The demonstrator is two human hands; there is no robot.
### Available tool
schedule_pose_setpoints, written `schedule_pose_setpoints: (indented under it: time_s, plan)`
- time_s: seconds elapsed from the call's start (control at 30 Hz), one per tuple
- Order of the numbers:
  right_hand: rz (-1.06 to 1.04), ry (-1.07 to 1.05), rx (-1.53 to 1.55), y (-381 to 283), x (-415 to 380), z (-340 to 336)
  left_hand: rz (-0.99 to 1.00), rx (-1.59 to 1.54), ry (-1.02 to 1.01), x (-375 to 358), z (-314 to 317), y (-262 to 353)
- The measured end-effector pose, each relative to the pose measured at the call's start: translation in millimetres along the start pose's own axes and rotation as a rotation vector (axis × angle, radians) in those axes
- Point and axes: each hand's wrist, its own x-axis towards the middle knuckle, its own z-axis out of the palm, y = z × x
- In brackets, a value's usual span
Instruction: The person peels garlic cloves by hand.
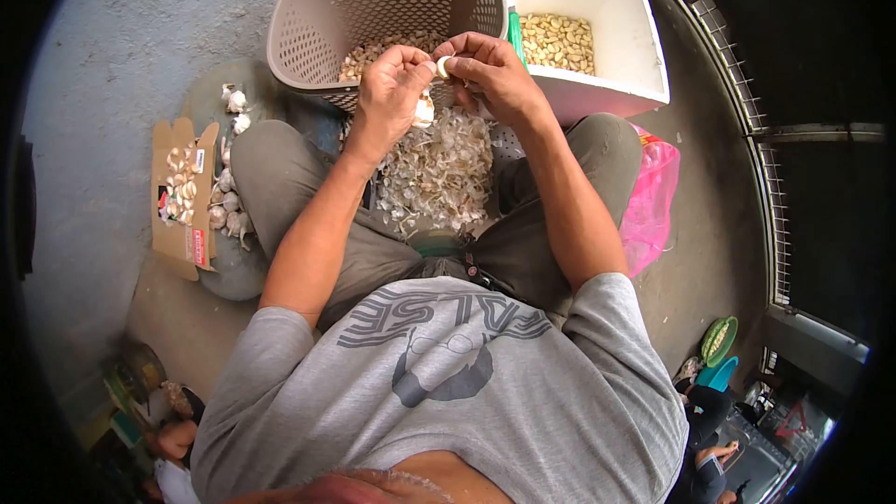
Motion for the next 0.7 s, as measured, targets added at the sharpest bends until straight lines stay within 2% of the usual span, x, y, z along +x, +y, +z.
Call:
schedule_pose_setpoints:
  time_s: [0.03,0.2,0.3,0.33,0.57,0.7]
  plan:
    - [-0.027,0.027,-0.018,1,0,1,0.042,0.027,-0.006,1,0,-3]
    - [-0.118,0.196,-0.182,2,-3,14,-0.022,0.068,0.007,-3,4,2]
    - [-0.114,0.137,-0.355,1,-4,18,-0.019,0.085,0.013,0,2,-1]
    - [-0.102,0.122,-0.339,1,-3,16,-0.019,0.086,0.006,0,2,-2]
    - [-0.069,0.107,-0.199,-4,-6,10,-0.288,-0.628,-0.123,-1,-3,4]
    - [-0.121,0.038,0.066,-2,-2,-11,-0.276,-0.589,-0.101,2,-11,-1]
